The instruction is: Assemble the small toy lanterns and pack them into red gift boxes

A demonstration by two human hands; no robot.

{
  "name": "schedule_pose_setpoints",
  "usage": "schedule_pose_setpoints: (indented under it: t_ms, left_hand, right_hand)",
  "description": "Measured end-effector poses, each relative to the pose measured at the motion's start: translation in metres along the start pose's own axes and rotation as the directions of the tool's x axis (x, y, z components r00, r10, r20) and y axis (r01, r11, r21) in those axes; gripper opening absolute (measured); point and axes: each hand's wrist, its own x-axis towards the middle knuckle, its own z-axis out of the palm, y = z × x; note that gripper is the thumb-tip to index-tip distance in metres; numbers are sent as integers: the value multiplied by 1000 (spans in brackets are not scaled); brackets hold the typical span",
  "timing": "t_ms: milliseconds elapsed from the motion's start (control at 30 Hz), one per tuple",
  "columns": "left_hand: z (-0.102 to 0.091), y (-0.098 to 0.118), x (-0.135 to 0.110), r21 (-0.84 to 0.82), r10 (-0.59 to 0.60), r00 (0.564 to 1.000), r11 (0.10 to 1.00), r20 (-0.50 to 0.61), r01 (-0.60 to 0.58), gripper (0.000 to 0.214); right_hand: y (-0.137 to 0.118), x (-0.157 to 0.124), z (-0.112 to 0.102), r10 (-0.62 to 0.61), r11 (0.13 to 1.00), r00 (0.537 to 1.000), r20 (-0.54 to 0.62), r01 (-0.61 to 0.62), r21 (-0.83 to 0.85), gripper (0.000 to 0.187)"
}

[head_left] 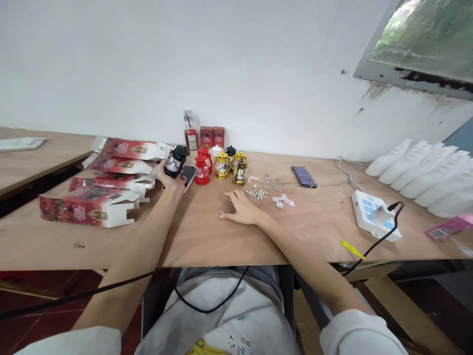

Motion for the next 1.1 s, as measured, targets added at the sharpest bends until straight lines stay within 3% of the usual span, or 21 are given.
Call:
schedule_pose_setpoints:
  t_ms: [133, 267, 467, 667, 767, 933, 1100]
  left_hand:
    - [-3, 4, 0, -57, -45, 995, 997, 90, 50, 30]
    - [-2, 11, -2, -73, -17, 990, 997, 141, 28, 33]
    - [-3, 11, 2, 26, -53, 998, 998, 29, 52, 33]
    - [-5, 10, 5, 33, 16, 999, 999, 41, -18, 30]
    - [-6, 9, 7, 57, -9, 1000, 998, 10, 8, 31]
    - [-7, 10, 7, 37, -7, 998, 999, 65, 5, 29]
    - [-8, 8, 8, -11, -12, 1000, 1000, 15, 12, 26]
  right_hand:
    - [1, 0, 1, -14, 1000, 999, -35, 13, -8, 70]
    - [1, 0, 1, -40, 999, 998, -39, 40, -10, 63]
    - [1, 0, 1, -72, 997, 996, -54, 73, 8, 57]
    - [-1, -1, -1, -78, 997, 996, -36, 79, 15, 54]
    - [-1, -1, -1, -71, 997, 997, -37, 71, 9, 54]
    - [-1, 0, -1, -97, 995, 995, -37, 97, 1, 53]
    - [-1, 0, 0, -96, 995, 994, -44, 96, -3, 51]
